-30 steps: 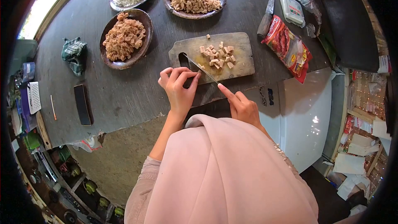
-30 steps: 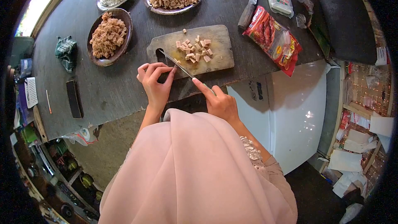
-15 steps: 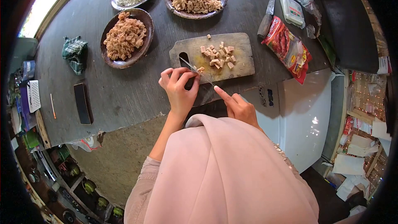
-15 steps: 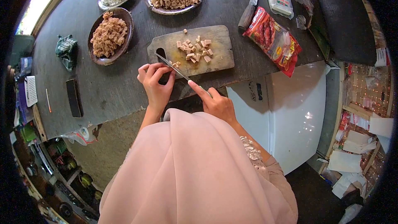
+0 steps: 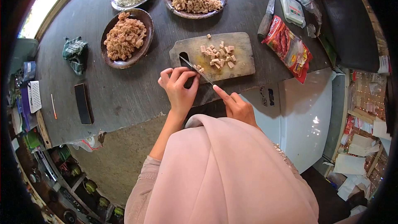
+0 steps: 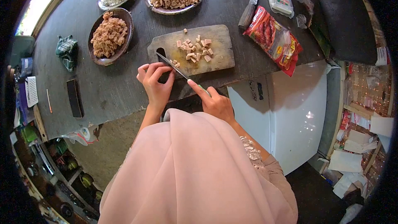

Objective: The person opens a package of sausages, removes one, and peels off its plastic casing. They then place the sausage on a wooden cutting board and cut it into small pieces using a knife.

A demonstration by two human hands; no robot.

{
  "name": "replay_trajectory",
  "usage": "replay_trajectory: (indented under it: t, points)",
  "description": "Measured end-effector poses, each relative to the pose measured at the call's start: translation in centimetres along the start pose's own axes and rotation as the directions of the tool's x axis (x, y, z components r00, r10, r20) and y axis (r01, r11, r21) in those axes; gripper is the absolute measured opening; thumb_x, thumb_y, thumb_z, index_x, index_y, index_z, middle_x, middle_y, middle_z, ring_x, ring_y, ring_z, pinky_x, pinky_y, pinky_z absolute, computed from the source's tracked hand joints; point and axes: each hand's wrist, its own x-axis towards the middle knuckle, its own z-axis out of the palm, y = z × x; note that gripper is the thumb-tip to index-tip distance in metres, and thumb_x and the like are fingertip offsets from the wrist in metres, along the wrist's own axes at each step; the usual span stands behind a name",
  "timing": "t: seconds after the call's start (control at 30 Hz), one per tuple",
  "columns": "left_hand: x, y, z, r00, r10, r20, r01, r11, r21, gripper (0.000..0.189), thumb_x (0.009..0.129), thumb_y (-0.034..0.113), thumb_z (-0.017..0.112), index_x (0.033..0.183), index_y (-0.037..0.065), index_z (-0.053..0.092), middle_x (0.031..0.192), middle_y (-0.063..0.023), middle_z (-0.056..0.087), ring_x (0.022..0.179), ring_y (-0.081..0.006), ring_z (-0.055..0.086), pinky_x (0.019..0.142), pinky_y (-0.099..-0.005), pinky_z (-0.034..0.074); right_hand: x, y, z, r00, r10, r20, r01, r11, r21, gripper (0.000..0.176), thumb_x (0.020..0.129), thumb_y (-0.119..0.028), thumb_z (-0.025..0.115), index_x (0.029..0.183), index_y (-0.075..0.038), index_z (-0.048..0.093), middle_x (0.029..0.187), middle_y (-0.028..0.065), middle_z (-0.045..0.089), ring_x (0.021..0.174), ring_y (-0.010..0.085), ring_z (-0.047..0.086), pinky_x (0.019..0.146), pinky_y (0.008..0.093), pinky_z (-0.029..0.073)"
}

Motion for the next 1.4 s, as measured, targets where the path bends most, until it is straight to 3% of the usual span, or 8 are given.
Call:
replay_trajectory:
  t: [0.03, 0.1, 1.03, 1.4]
  points:
    - [0.0, 0.0, 0.0, 1.0, 0.003, -0.004, -0.003, 1.0, -0.003, 0.017, 0.071, 0.011, 0.084, 0.084, 0.015, 0.073, 0.097, 0.0042, 0.068, 0.106, -0.0245, 0.052, 0.092, -0.042, 0.035, 0.1, 0.2, 0.2, 1.0, 0.001, -0.001, -0.001, 1.0, 0.002, 0.061, 0.09, 0.001, 0.065, 0.144, -0.026, 0.058, 0.071, 0.0075, 0.045, 0.056, 0.0255, 0.051, 0.055, 0.0415, 0.046]
    - [0.1, 0.2, 0.0, 1.0, 0.01, -0.007, -0.01, 1.0, -0.009, 0.017, 0.071, 0.011, 0.084, 0.083, 0.015, 0.073, 0.097, 0.0045, 0.068, 0.106, -0.0245, 0.052, 0.092, -0.0418, 0.035, 0.1, 0.7, 0.5, 0.999, -0.031, -0.02, 0.031, 0.999, -0.018, 0.079, 0.083, 0.005, 0.063, 0.149, -0.035, 0.049, 0.076, 0.0069, 0.048, 0.054, 0.0273, 0.06, 0.052, 0.0413, 0.053]
    - [0.2, 0.1, 0.0, 0.999, 0.031, -0.007, -0.031, 0.999, 0.026, 0.017, 0.071, 0.011, 0.085, 0.083, 0.015, 0.073, 0.096, 0.0044, 0.068, 0.104, -0.0239, 0.052, 0.09, -0.0412, 0.034, -0.3, 1.3, 0.5, 0.999, -0.036, -0.029, 0.038, 0.998, 0.04, 0.078, 0.084, 0.005, 0.062, 0.15, -0.033, 0.048, 0.073, 0.0082, 0.047, 0.053, 0.0279, 0.059, 0.05, 0.0425, 0.052]
    - [0.1, 0.1, 0.1, 0.998, 0.067, 0.004, -0.067, 0.994, 0.082, 0.016, 0.074, 0.014, 0.085, 0.085, 0.016, 0.073, 0.097, 0.0054, 0.068, 0.106, -0.024, 0.05, 0.092, -0.0408, 0.032, -0.4, 1.3, -0.3, 0.998, 0.007, 0.067, -0.012, 0.997, 0.071, 0.075, 0.086, 0.001, 0.063, 0.152, -0.031, 0.046, 0.076, 0.0107, 0.05, 0.054, 0.033, 0.059, 0.055, 0.0466, 0.052]
